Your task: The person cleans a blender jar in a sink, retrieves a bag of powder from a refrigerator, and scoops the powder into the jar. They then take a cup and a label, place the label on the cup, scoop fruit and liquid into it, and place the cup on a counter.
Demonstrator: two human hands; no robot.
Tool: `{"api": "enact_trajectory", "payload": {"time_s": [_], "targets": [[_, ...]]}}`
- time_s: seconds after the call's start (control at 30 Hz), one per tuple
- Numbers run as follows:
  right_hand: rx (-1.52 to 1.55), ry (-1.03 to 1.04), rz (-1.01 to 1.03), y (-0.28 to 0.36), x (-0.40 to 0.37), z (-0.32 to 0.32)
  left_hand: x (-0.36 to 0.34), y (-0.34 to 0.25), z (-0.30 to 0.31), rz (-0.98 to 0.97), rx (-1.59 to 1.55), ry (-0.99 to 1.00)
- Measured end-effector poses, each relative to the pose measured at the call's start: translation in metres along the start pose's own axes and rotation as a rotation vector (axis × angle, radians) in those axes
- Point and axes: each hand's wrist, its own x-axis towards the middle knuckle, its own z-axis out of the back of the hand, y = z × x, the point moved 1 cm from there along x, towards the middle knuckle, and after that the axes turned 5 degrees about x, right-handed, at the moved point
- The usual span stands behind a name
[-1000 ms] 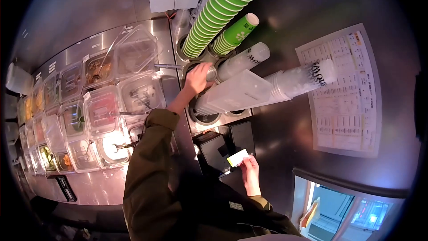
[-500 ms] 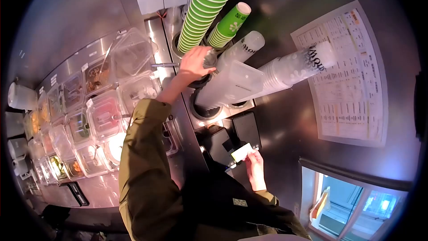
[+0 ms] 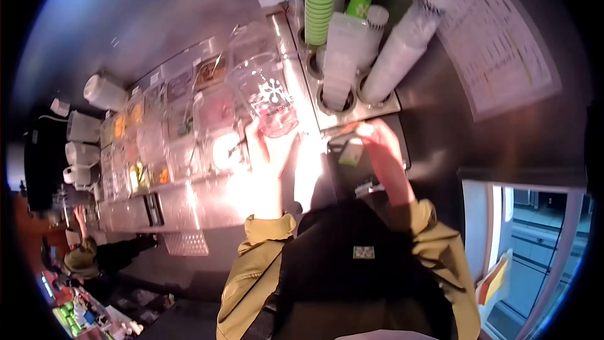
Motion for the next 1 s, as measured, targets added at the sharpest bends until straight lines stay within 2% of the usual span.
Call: {"api": "enact_trajectory", "payload": {"time_s": [0.03, 0.07, 0.13, 0.2, 0.27, 0.33, 0.4, 0.47, 0.53, 0.6, 0.7, 0.77, 0.8, 0.83, 1.0], "targets": [[0.117, 0.026, 0.027, 0.016, -0.004, -0.014, -0.022, 0.009, -0.009, 0.051, -0.067, -0.011], [0.172, 0.164, 0.084, 0.021, -0.005, -0.013, -0.042, 0.018, -0.018, 0.097, -0.138, -0.016], [0.219, 0.277, 0.075, 0.047, -0.020, -0.028, -0.074, 0.038, -0.030, 0.092, -0.005, 0.069], [0.211, 0.396, 0.086, 0.068, -0.040, -0.036, -0.098, 0.058, -0.042, 0.302, -0.345, 0.493], [0.240, 0.497, 0.072, 0.078, -0.061, -0.036, -0.120, 0.081, -0.049, -0.030, 0.147, 0.130], [0.203, 0.563, 0.094, 0.083, -0.080, -0.029, -0.148, 0.095, -0.071, -0.117, 0.460, 0.202], [0.192, 0.589, 0.109, 0.089, -0.100, -0.019, -0.166, 0.101, -0.064, -0.248, 0.700, 0.154], [0.200, 0.604, 0.075, 0.090, -0.121, -0.010, -0.187, 0.115, -0.068, -0.368, 0.790, 0.094], [0.220, 0.612, 0.004, 0.090, -0.138, -0.007, -0.198, 0.126, -0.067, -0.405, 0.634, 0.065], [0.272, 0.649, 0.004, 0.086, -0.155, -0.007, -0.214, 0.141, -0.071, -0.449, 0.725, 0.008], [0.249, 0.614, 0.030, 0.087, -0.168, -0.003, -0.220, 0.147, -0.067, -0.394, 0.715, -0.099], [0.239, 0.541, 0.093, 0.091, -0.168, 0.004, -0.227, 0.151, -0.062, -0.320, 0.619, -0.074], [0.127, 0.495, 0.135, 0.093, -0.168, 0.009, -0.229, 0.153, -0.059, -0.283, 0.568, -0.062], [0.102, 0.517, 0.149, 0.094, -0.168, 0.012, -0.231, 0.154, -0.054, -0.269, 0.612, -0.041], [0.007, 0.548, 0.140, 0.098, -0.175, 0.010, -0.234, 0.164, -0.045, -0.333, 0.698, -0.095]]}}
